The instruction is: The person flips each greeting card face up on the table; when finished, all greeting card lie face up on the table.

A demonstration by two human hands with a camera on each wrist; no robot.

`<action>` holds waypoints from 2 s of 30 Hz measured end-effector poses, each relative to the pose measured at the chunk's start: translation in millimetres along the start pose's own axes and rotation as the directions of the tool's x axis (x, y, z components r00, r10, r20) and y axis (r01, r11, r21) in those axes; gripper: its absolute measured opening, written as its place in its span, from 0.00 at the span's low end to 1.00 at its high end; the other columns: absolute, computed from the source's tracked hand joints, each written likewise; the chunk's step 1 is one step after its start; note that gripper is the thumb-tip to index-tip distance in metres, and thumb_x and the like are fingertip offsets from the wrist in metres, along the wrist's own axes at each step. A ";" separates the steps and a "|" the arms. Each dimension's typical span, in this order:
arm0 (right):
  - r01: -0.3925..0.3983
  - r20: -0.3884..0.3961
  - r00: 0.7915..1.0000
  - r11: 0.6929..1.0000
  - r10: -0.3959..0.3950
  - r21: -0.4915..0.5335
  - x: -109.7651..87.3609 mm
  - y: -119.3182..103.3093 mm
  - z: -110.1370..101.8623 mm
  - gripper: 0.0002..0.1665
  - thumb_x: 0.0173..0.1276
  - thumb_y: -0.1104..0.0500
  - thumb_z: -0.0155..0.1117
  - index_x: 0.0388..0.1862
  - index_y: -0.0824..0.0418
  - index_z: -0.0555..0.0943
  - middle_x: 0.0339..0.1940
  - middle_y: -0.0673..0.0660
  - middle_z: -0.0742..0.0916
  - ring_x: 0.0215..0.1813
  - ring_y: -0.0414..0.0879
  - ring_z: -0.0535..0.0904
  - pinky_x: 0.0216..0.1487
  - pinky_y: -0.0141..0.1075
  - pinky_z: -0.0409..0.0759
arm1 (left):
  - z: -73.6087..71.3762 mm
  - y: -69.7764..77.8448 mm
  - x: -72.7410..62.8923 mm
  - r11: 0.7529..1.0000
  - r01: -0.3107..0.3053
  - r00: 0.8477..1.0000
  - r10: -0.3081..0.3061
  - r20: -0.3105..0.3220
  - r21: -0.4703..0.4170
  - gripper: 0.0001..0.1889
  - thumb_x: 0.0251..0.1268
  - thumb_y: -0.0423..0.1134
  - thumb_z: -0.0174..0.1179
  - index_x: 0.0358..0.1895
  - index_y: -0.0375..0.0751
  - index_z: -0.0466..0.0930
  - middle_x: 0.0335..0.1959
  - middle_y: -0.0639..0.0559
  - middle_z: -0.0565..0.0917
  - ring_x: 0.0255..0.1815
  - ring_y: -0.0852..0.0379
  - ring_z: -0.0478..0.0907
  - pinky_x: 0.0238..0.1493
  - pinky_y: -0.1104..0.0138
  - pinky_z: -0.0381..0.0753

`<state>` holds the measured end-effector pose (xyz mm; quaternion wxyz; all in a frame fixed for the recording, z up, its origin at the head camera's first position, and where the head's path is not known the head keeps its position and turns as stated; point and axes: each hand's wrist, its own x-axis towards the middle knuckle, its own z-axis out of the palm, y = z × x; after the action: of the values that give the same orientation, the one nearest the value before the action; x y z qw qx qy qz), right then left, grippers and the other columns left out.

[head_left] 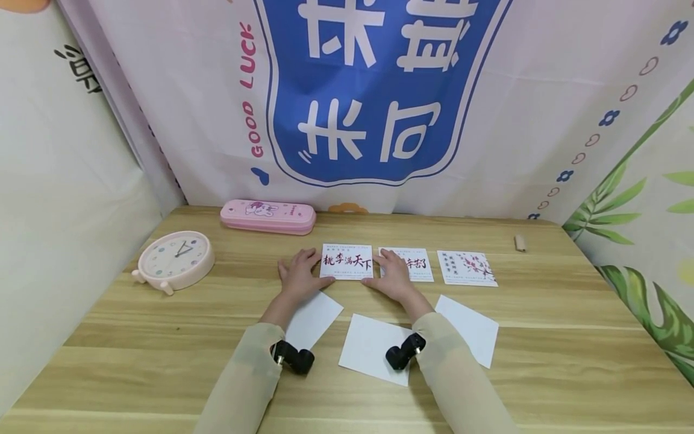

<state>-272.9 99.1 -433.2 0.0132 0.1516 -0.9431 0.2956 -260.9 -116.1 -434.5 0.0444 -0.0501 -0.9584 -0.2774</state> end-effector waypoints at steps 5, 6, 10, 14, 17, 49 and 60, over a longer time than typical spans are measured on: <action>-0.003 -0.001 1.000 1.000 0.003 0.009 -0.4 -0.4 -0.9 0.38 0.47 0.49 0.67 0.55 0.66 0.69 0.61 0.65 0.64 0.63 0.59 0.52 0.61 0.51 0.41 | -0.6 -0.1 -0.1 1.000 -0.006 1.000 0.006 -0.007 0.005 0.35 0.44 0.53 0.63 0.56 0.38 0.68 0.61 0.44 0.61 0.63 0.45 0.49 0.55 0.42 0.27; -0.004 -0.001 1.000 1.000 0.004 0.011 -0.3 -0.5 -1.0 0.38 0.47 0.49 0.67 0.55 0.66 0.69 0.61 0.65 0.64 0.63 0.59 0.52 0.61 0.51 0.41 | -0.5 -0.2 -0.1 1.000 -0.006 1.000 0.006 -0.008 0.007 0.35 0.44 0.53 0.63 0.56 0.38 0.68 0.61 0.44 0.61 0.63 0.45 0.50 0.55 0.43 0.27; -0.013 -0.002 1.000 1.000 0.013 0.024 0.0 -1.1 -1.4 0.38 0.46 0.49 0.68 0.55 0.66 0.69 0.61 0.65 0.64 0.63 0.58 0.52 0.61 0.50 0.40 | 0.6 -0.8 0.4 1.000 -0.008 1.000 0.008 -0.012 0.004 0.35 0.44 0.53 0.63 0.56 0.39 0.68 0.61 0.44 0.61 0.63 0.45 0.50 0.55 0.43 0.27; -0.022 -0.006 1.000 0.999 0.023 0.036 0.4 -2.2 -1.8 0.37 0.46 0.50 0.68 0.54 0.66 0.70 0.61 0.65 0.64 0.63 0.58 0.53 0.61 0.50 0.41 | 0.6 -0.5 0.5 1.000 -0.006 1.000 0.006 -0.010 -0.001 0.34 0.44 0.52 0.63 0.56 0.39 0.67 0.61 0.44 0.61 0.63 0.45 0.50 0.55 0.43 0.27; -0.029 -0.010 1.000 0.998 0.030 0.052 0.3 -3.5 -2.6 0.37 0.46 0.52 0.68 0.54 0.67 0.70 0.61 0.65 0.64 0.63 0.58 0.53 0.61 0.51 0.41 | 0.2 0.1 0.0 1.000 -0.003 1.000 0.003 -0.003 -0.003 0.33 0.45 0.52 0.63 0.56 0.41 0.68 0.61 0.44 0.61 0.63 0.45 0.49 0.55 0.42 0.27; -0.110 -0.009 0.993 0.936 0.120 0.334 -1.4 -29.1 -30.8 0.37 0.50 0.56 0.66 0.59 0.65 0.65 0.64 0.63 0.60 0.64 0.57 0.49 0.61 0.48 0.47 | -35.8 -1.3 -4.3 0.971 -0.035 0.999 0.033 -0.013 -0.237 0.28 0.50 0.44 0.60 0.56 0.38 0.68 0.60 0.38 0.61 0.60 0.41 0.54 0.58 0.48 0.42; -0.015 -0.056 0.998 0.948 0.035 0.319 -22.3 -35.8 -77.9 0.40 0.52 0.54 0.64 0.62 0.63 0.61 0.65 0.62 0.59 0.65 0.56 0.49 0.60 0.50 0.48 | -66.6 17.0 -11.6 0.881 -0.028 0.999 0.005 -0.048 -0.472 0.30 0.49 0.44 0.62 0.59 0.47 0.65 0.62 0.48 0.61 0.62 0.49 0.52 0.60 0.54 0.48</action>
<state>-246.2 121.1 -351.7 0.0135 0.1306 -0.8841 0.4485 -243.5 -138.4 -370.8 0.0551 -0.0613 -0.8602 -0.5033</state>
